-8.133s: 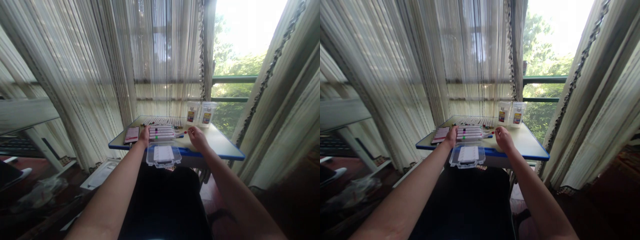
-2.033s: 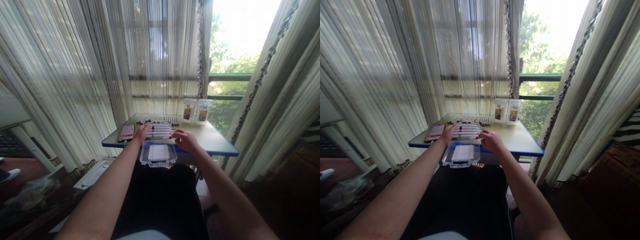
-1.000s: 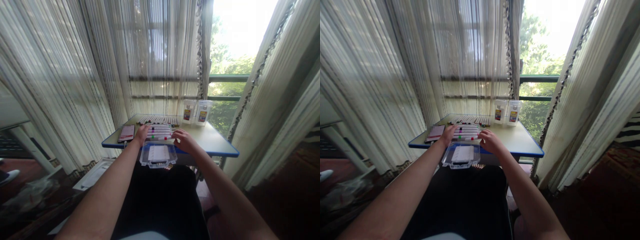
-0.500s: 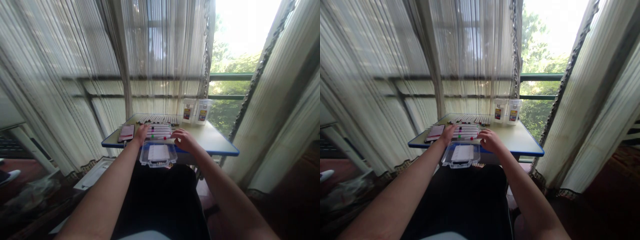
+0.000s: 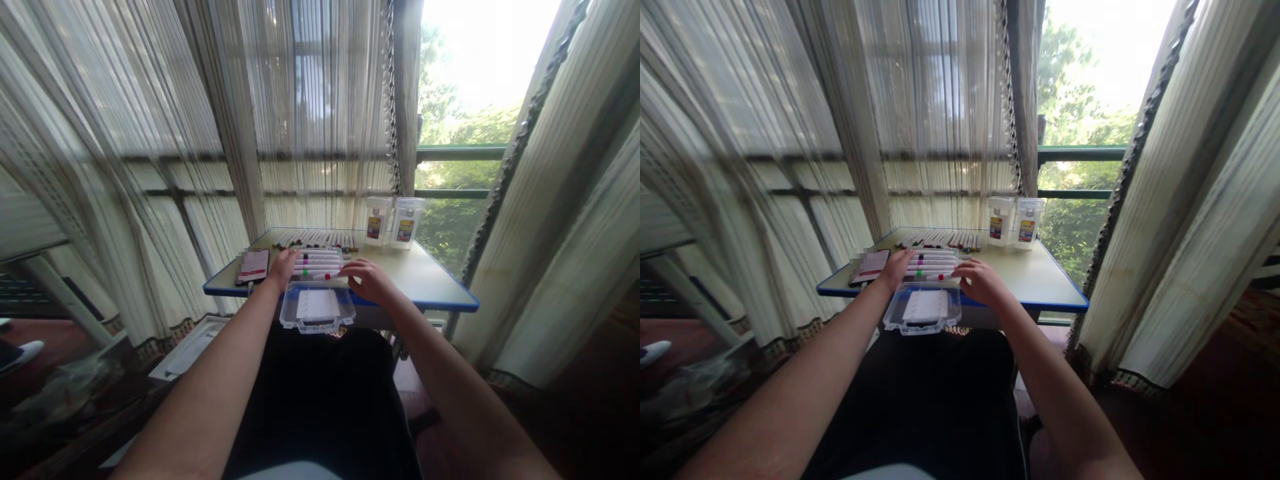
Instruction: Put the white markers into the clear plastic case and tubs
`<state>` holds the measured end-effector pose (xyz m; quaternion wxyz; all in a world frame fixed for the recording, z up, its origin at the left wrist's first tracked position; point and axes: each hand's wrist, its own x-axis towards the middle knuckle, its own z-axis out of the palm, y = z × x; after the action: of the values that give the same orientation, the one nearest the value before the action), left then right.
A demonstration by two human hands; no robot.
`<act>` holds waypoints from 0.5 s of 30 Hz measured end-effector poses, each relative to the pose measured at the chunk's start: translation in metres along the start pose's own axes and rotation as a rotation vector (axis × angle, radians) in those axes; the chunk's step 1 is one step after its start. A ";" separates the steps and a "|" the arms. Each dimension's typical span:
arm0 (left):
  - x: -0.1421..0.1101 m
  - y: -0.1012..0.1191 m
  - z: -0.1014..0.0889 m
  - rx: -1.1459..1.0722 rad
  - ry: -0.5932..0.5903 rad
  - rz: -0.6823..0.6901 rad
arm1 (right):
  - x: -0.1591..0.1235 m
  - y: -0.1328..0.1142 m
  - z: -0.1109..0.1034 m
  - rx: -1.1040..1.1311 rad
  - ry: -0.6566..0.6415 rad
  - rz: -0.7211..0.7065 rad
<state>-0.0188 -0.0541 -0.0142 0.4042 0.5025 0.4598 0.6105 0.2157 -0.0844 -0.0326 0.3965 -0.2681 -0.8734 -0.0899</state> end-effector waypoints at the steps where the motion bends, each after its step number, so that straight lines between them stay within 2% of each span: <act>1: 0.001 -0.001 0.000 0.006 -0.001 0.005 | 0.000 0.000 0.000 0.000 -0.002 -0.001; 15: 0.008 -0.010 -0.005 0.071 0.035 0.066 | -0.001 0.003 0.003 0.031 0.006 -0.010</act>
<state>-0.0247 -0.0448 -0.0218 0.3576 0.5205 0.4716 0.6154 0.2156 -0.0809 -0.0356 0.4030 -0.2574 -0.8747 -0.0791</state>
